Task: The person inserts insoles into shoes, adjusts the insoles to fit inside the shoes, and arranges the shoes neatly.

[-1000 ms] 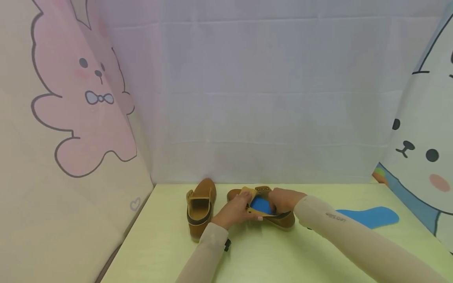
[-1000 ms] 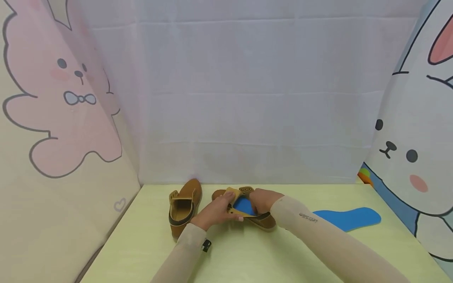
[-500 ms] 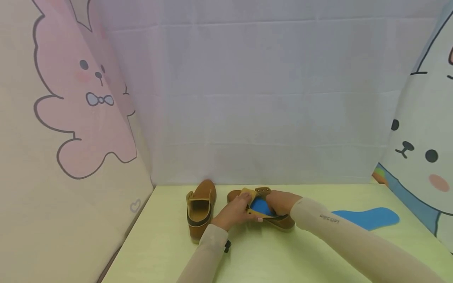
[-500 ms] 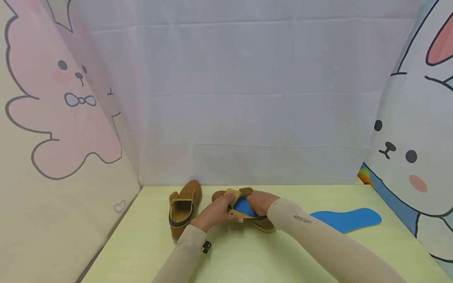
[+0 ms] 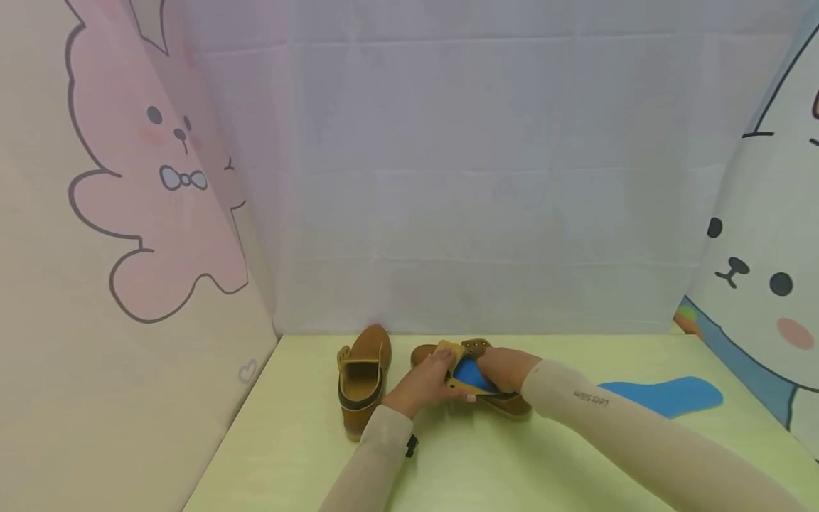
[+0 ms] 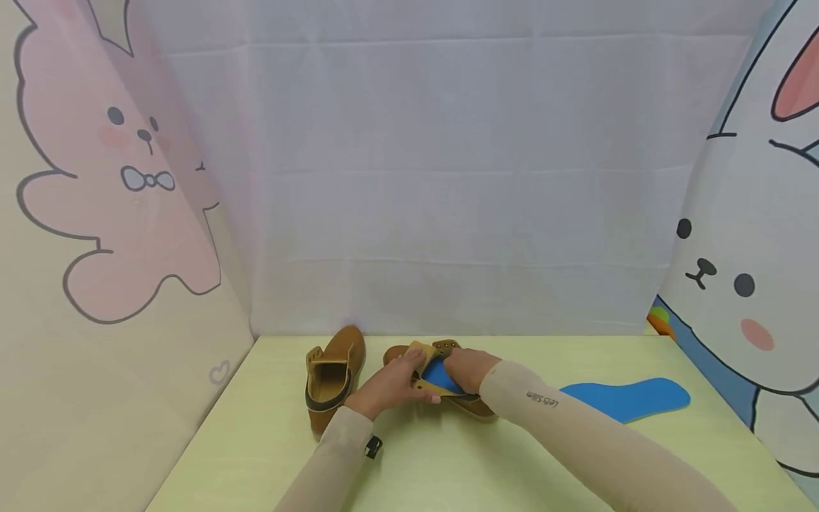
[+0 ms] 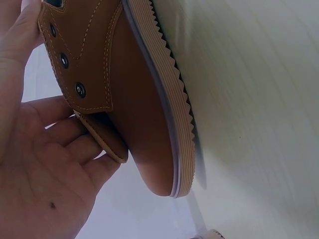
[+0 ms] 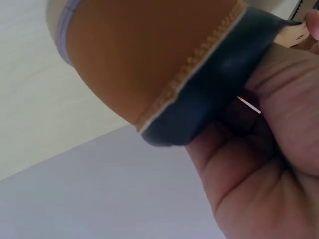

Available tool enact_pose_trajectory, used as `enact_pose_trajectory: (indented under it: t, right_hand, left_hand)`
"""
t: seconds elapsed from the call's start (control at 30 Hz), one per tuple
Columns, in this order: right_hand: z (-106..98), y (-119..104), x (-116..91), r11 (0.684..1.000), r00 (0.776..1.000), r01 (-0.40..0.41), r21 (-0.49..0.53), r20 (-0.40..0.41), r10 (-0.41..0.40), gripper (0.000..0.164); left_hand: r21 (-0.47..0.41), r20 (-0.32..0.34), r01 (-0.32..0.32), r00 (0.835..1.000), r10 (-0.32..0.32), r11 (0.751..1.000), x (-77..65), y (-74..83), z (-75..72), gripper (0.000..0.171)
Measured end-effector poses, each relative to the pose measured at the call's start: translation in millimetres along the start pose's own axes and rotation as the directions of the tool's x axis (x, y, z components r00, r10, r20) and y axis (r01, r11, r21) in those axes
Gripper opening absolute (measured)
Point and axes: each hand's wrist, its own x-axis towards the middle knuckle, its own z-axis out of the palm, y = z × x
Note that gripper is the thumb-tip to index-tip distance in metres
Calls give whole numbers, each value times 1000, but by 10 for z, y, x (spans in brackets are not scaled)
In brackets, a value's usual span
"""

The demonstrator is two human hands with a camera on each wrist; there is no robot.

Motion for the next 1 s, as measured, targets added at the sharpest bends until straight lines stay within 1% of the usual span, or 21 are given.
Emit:
enact_pose_trajectory:
  t: [0.13,0.2,0.37,0.47,0.6,0.77,0.87,1.0]
  right_hand:
    - [-46,-32,-21,998,1000,13,-60,-25,-15,11]
    - [-58,-49,-20,995,1000,16,-102,-25,-19,9]
    - [-37,-71,35,985,1000,0,-170,23,4,6]
    - [-12,-58,75,982,999,-4,-187,41,12,6]
    - [3,-29,92,985,999,-12,-170,42,19,9]
    - [-7,-23,75,990,998,-12,-141,60,20,11]
    - [-15,-27,55,991,997,-15,-136,70,24,11]
    - [-19,-33,47,994,995,-39,-104,87,48,12]
  left_hand:
    - [-6,-1,-11,1000,11,1000,-1,-11,-5,97]
    - [-8,-1,-14,1000,14,1000,-4,-13,-10,97]
    - [-5,-4,-18,1000,18,1000,-1,-25,-4,95]
    - [-10,-6,-18,1000,18,1000,2,-33,8,97]
    - [-19,4,-10,1000,10,1000,-2,-34,4,99]
    - [-10,-3,-10,1000,10,1000,1,-35,9,94]
    - [-14,1,0,1000,0,1000,5,-32,14,96]
    - [-29,13,21,1000,-20,999,5,-29,16,100]
